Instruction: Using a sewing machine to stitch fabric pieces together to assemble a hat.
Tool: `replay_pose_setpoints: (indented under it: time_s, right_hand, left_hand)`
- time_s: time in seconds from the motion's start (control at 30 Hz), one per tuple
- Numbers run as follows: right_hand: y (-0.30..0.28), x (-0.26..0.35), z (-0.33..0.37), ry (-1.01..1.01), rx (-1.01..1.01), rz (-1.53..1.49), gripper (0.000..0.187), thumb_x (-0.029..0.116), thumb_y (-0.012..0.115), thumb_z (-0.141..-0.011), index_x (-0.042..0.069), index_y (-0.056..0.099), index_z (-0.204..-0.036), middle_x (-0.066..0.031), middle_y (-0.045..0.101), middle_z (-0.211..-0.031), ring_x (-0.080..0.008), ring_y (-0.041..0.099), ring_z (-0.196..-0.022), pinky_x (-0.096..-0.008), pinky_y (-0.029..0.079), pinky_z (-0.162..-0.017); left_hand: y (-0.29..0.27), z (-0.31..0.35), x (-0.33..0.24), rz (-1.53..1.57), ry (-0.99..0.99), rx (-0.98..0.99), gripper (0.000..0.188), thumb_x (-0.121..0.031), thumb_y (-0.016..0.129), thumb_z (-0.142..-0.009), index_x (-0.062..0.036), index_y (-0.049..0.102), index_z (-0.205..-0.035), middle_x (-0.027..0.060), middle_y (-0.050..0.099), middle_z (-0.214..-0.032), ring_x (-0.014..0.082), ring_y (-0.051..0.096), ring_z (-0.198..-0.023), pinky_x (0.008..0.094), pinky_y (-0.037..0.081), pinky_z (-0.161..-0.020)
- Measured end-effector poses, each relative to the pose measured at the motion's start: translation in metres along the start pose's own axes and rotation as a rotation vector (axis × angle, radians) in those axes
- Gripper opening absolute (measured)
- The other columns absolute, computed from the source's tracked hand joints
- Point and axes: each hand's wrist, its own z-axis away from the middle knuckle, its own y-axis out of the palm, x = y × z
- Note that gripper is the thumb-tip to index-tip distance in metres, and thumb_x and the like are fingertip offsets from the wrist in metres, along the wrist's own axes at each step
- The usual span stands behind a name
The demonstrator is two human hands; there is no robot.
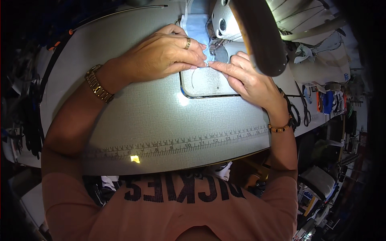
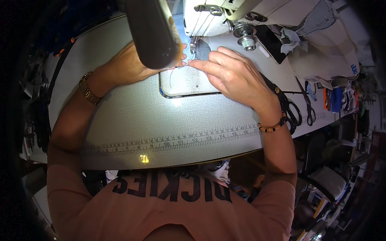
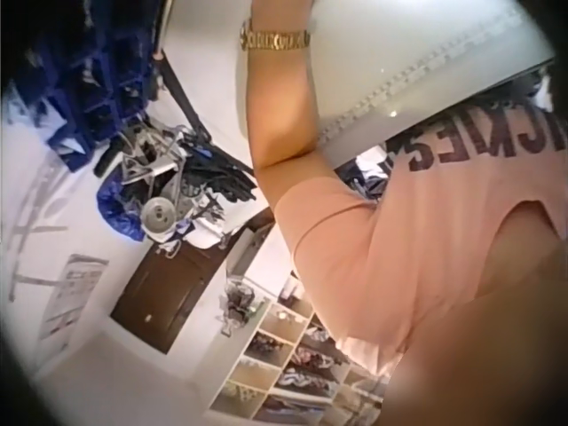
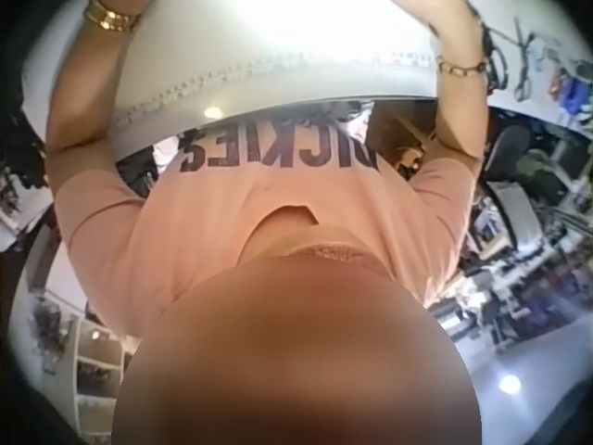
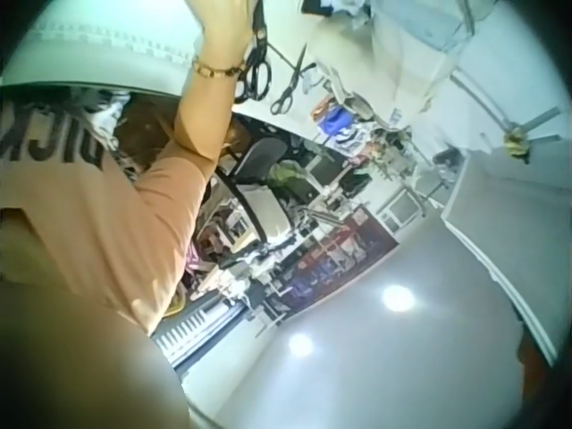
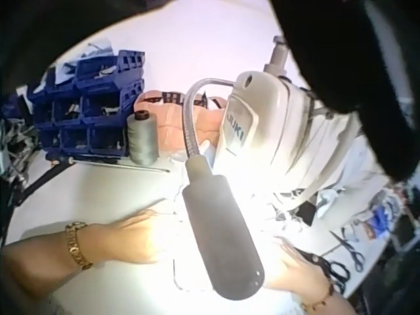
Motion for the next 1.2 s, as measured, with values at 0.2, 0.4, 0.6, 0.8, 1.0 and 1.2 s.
replay_pose_setpoints:
  time_s: [0.2, 0.4, 0.6, 0.8, 1.0, 1.2]
  right_hand:
    - [0.002, 0.004, 0.0, 0.054, 0.011, -0.008, 0.04, -0.002, 0.062, -0.083, 0.012, 0.065, -0.12, -0.0058, 0.047, -0.078, -0.0198, 0.052, -0.074, -0.0314, 0.047, -0.068]
    - [0.002, 0.0, 0.003, 0.103, -0.009, -0.024, 0.039, -0.001, 0.061, -0.084, 0.014, 0.065, -0.12, -0.0054, 0.048, -0.079, -0.0184, 0.053, -0.073, -0.0312, 0.047, -0.066]
    - [0.002, -0.001, 0.0, 0.006, -0.031, 0.017, 0.037, 0.0, 0.06, -0.085, 0.013, 0.065, -0.12, -0.0059, 0.048, -0.078, -0.0179, 0.053, -0.072, -0.0308, 0.047, -0.066]
    - [0.003, -0.001, 0.002, 0.087, -0.027, -0.032, 0.037, 0.001, 0.06, -0.086, 0.014, 0.065, -0.12, -0.0055, 0.049, -0.08, -0.0174, 0.053, -0.068, -0.0302, 0.047, -0.064]
    - [-0.002, -0.001, 0.003, 0.099, -0.018, -0.076, 0.033, 0.003, 0.062, -0.086, 0.013, 0.067, -0.117, -0.0049, 0.049, -0.079, -0.0161, 0.052, -0.068, -0.0285, 0.047, -0.064]
    - [-0.001, -0.004, 0.0, 0.064, -0.05, -0.089, 0.027, 0.001, 0.063, -0.085, 0.008, 0.069, -0.111, -0.0051, 0.048, -0.074, -0.0168, 0.05, -0.069, -0.0292, 0.045, -0.064]
  left_hand:
    - [0.002, 0.003, 0.002, 0.049, -0.024, 0.015, 0.016, -0.022, 0.06, -0.09, -0.0134, 0.072, -0.098, -0.0019, 0.069, -0.1, 0.0118, 0.061, -0.105, 0.0334, 0.037, -0.096]
    - [0.003, -0.002, -0.005, 0.005, -0.07, 0.03, 0.018, -0.017, 0.058, -0.09, -0.0131, 0.072, -0.1, -0.0036, 0.068, -0.1, 0.0122, 0.061, -0.096, 0.0327, 0.038, -0.095]
    - [0.001, -0.002, -0.003, 0.047, -0.084, 0.018, 0.023, -0.005, 0.053, -0.089, -0.0115, 0.071, -0.101, -0.0034, 0.067, -0.098, 0.0136, 0.061, -0.094, 0.0327, 0.041, -0.09]
    - [0.004, -0.001, -0.003, 0.055, -0.085, 0.0, 0.026, -0.001, 0.054, -0.086, -0.0133, 0.072, -0.1, -0.005, 0.067, -0.096, 0.0134, 0.061, -0.091, 0.0313, 0.041, -0.085]
    - [0.003, -0.002, -0.01, -0.044, -0.096, -0.005, 0.027, -0.002, 0.056, -0.084, -0.015, 0.073, -0.101, -0.0064, 0.066, -0.095, 0.0128, 0.061, -0.09, 0.0305, 0.041, -0.081]
    - [0.002, -0.007, -0.021, -0.096, -0.15, -0.002, 0.026, -0.001, 0.055, -0.084, -0.0127, 0.072, -0.1, -0.0044, 0.066, -0.095, 0.0142, 0.061, -0.092, 0.0331, 0.044, -0.081]
